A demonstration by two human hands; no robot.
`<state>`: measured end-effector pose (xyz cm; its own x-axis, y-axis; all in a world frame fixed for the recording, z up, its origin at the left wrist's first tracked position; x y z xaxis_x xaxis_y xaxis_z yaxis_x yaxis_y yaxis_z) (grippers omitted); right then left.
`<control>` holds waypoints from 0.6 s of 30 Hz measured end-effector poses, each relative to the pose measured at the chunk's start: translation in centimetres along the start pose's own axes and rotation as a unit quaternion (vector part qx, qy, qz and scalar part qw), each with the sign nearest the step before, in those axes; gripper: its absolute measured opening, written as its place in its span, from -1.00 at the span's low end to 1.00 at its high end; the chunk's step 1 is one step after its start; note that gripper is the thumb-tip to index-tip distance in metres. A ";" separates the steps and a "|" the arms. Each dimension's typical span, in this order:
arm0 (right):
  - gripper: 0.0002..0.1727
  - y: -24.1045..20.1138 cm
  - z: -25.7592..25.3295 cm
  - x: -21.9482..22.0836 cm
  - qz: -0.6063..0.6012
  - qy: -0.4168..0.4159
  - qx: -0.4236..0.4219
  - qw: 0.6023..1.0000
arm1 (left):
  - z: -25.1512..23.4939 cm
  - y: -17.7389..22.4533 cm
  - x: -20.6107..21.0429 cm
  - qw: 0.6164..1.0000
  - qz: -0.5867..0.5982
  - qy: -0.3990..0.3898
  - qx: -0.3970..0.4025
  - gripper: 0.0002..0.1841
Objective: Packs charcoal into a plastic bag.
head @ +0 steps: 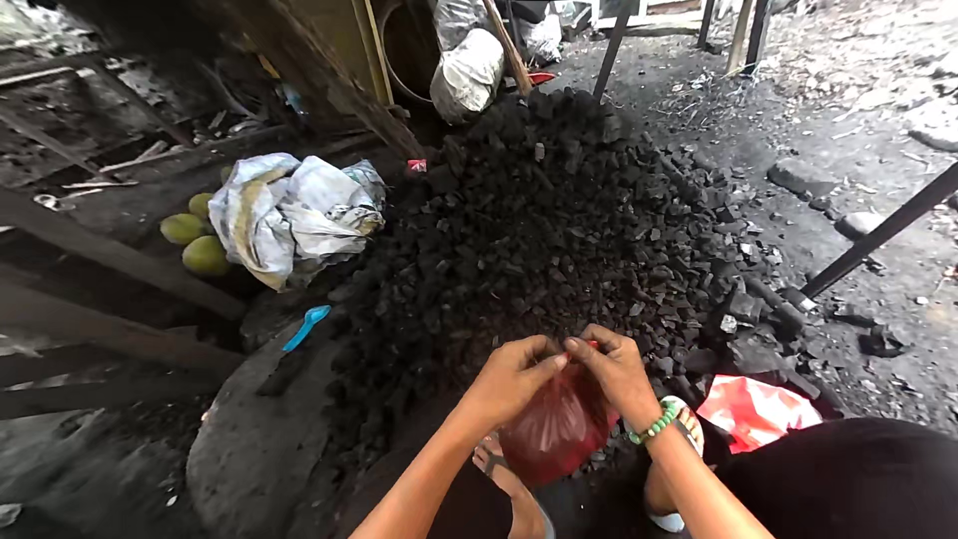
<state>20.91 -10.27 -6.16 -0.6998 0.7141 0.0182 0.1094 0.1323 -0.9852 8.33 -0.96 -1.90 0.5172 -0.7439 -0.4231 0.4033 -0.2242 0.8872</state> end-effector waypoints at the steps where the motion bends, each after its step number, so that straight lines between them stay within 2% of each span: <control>1: -0.87 0.4 0.3 0.0 -0.023 -0.019 0.024 0.999 | 0.0 0.0 0.0 1.000 0.007 0.008 0.004 -0.85; 2: -0.92 0.6 0.7 0.0 -0.036 -0.042 0.039 0.998 | 0.1 0.0 0.0 1.000 0.021 0.013 0.004 -0.85; 4: -0.86 0.5 1.4 0.1 -0.020 -0.078 0.026 0.996 | 0.4 0.4 0.1 0.998 0.066 0.016 -0.004 -0.86; 7: -0.88 0.1 2.0 0.1 0.047 -0.039 -0.110 0.992 | 0.3 0.6 0.0 0.996 0.077 0.029 -0.020 -0.84; 9: -0.86 -0.3 2.4 -0.1 0.080 0.021 -0.215 0.973 | 0.0 0.4 -0.3 0.999 0.014 0.049 -0.019 -0.82; 11: -0.86 -0.5 2.6 0.0 0.103 0.037 -0.276 0.955 | -0.1 0.6 -0.4 0.994 -0.080 0.075 -0.005 -0.79; 13: -0.83 -0.6 2.5 -0.1 0.114 0.023 -0.287 0.951 | 0.2 1.2 -0.3 0.984 -0.143 0.101 0.032 -0.81; 18: -0.82 -0.3 1.5 -1.2 0.128 -0.025 -0.212 0.969 | 0.6 2.1 1.0 0.960 -0.192 0.094 0.183 -0.81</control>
<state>20.63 -12.23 -6.10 -0.6439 0.7275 -0.2367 0.5561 0.2326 -0.7979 9.27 -2.55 -0.32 0.5239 -0.4437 -0.7270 0.3174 -0.6904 0.6501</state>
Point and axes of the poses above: each hand's wrist, its own z-axis away from the middle knuckle, its own x-axis out of the palm, y = z × x, the point moved 6 cm from there along -z, towards the middle knuckle, and after that the axes turned 9 degrees about y, right-handed, at the moved point
